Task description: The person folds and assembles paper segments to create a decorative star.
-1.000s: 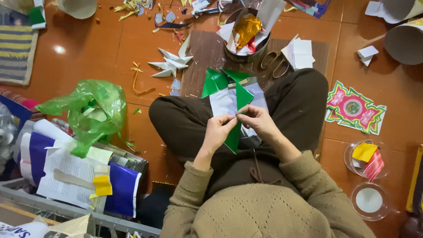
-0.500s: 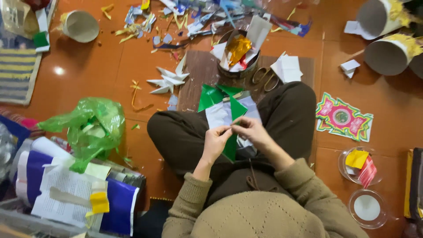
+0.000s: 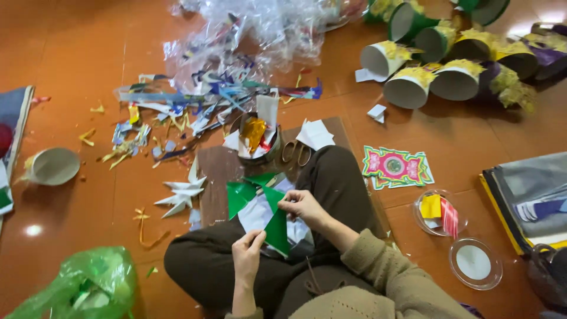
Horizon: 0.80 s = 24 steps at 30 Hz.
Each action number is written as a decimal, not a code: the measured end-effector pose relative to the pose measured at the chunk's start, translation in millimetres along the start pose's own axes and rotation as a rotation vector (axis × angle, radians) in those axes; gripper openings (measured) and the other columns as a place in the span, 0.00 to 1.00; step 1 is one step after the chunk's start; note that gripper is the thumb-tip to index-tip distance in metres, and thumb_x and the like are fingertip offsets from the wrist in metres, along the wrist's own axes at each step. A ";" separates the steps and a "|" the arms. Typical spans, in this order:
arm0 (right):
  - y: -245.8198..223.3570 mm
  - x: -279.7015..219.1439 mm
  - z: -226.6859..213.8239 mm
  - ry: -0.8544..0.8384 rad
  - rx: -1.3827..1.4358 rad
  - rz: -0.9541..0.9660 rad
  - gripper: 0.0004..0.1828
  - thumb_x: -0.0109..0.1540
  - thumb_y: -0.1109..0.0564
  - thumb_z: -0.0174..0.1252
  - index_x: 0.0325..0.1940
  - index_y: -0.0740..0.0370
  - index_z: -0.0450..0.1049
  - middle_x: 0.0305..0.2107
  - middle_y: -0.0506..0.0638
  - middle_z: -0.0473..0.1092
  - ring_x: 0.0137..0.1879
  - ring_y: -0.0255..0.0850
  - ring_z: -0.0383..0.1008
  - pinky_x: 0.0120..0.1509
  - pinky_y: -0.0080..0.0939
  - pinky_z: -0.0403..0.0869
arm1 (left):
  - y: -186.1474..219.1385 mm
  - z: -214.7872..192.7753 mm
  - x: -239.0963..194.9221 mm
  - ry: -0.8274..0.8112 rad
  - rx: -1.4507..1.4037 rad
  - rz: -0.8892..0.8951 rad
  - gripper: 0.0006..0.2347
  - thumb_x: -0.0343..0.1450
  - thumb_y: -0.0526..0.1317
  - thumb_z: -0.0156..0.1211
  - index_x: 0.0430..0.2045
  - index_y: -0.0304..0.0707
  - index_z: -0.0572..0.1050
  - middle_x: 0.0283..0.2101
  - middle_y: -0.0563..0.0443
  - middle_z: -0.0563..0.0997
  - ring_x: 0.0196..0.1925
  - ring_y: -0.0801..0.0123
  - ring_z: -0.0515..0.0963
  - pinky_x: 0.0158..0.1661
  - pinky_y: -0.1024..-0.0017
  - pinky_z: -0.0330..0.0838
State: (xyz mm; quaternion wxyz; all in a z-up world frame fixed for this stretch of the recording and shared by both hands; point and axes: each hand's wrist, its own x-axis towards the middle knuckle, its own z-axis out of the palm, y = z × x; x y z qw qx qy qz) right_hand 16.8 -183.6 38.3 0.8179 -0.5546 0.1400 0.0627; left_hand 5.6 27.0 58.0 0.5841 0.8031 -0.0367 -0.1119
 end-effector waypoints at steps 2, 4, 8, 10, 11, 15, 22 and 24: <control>-5.8 -3.9 1.7 -0.020 0.038 -0.005 0.11 0.59 0.58 0.63 0.25 0.60 0.69 0.11 0.51 0.66 0.16 0.33 0.67 0.21 0.30 0.67 | 6.2 2.9 -2.6 0.009 -0.257 -0.030 0.05 0.69 0.35 0.57 0.26 0.33 0.79 0.26 0.57 0.78 0.29 0.78 0.73 0.32 0.77 0.67; -14.6 -9.2 8.0 -0.048 0.077 -0.006 0.10 0.60 0.58 0.62 0.27 0.62 0.69 0.13 0.53 0.68 0.18 0.34 0.70 0.23 0.31 0.71 | 11.5 3.4 -3.6 0.023 -0.513 -0.067 0.08 0.72 0.36 0.52 0.35 0.32 0.78 0.32 0.50 0.80 0.31 0.73 0.77 0.31 0.76 0.70; -17.1 -15.8 16.3 -0.125 0.066 0.025 0.06 0.59 0.64 0.61 0.33 0.65 0.70 0.19 0.61 0.73 0.24 0.42 0.76 0.31 0.37 0.78 | 17.6 8.8 -1.9 0.048 -0.410 -0.160 0.13 0.68 0.38 0.58 0.46 0.37 0.69 0.31 0.44 0.71 0.25 0.64 0.70 0.31 0.74 0.66; -20.4 -18.9 17.7 -0.162 0.070 0.015 0.07 0.58 0.65 0.62 0.34 0.66 0.69 0.20 0.63 0.73 0.25 0.44 0.77 0.33 0.40 0.80 | 19.9 8.4 -1.1 0.124 -0.522 -0.234 0.11 0.68 0.31 0.58 0.41 0.35 0.65 0.30 0.34 0.77 0.20 0.53 0.81 0.24 0.67 0.76; -28.2 -22.7 19.7 -0.191 0.039 0.025 0.06 0.59 0.66 0.59 0.34 0.65 0.67 0.22 0.61 0.72 0.30 0.47 0.79 0.36 0.41 0.81 | 21.2 5.0 -1.4 0.115 -0.503 -0.241 0.12 0.68 0.32 0.58 0.43 0.34 0.65 0.31 0.36 0.78 0.20 0.55 0.80 0.24 0.67 0.75; -22.4 -21.1 17.4 -0.326 -0.042 0.056 0.06 0.64 0.68 0.52 0.38 0.65 0.61 0.25 0.58 0.67 0.31 0.52 0.80 0.33 0.42 0.81 | 30.9 -9.5 -6.2 -0.028 -0.288 -0.229 0.08 0.68 0.36 0.59 0.38 0.32 0.73 0.24 0.37 0.82 0.18 0.62 0.81 0.14 0.74 0.72; -30.0 -26.2 9.2 -0.514 -0.062 0.032 0.04 0.66 0.64 0.51 0.46 0.61 0.66 0.25 0.57 0.71 0.24 0.42 0.76 0.25 0.34 0.73 | 7.5 -38.0 -14.9 -0.222 -0.551 -0.278 0.16 0.70 0.33 0.51 0.52 0.29 0.72 0.27 0.23 0.82 0.19 0.53 0.80 0.22 0.68 0.75; -33.3 -26.0 6.2 -0.516 0.032 0.090 0.05 0.64 0.62 0.55 0.42 0.66 0.74 0.26 0.56 0.74 0.26 0.41 0.76 0.29 0.32 0.74 | -9.2 -42.5 -18.6 -0.412 -0.674 -0.262 0.11 0.70 0.31 0.48 0.37 0.24 0.78 0.35 0.25 0.83 0.30 0.46 0.84 0.30 0.62 0.78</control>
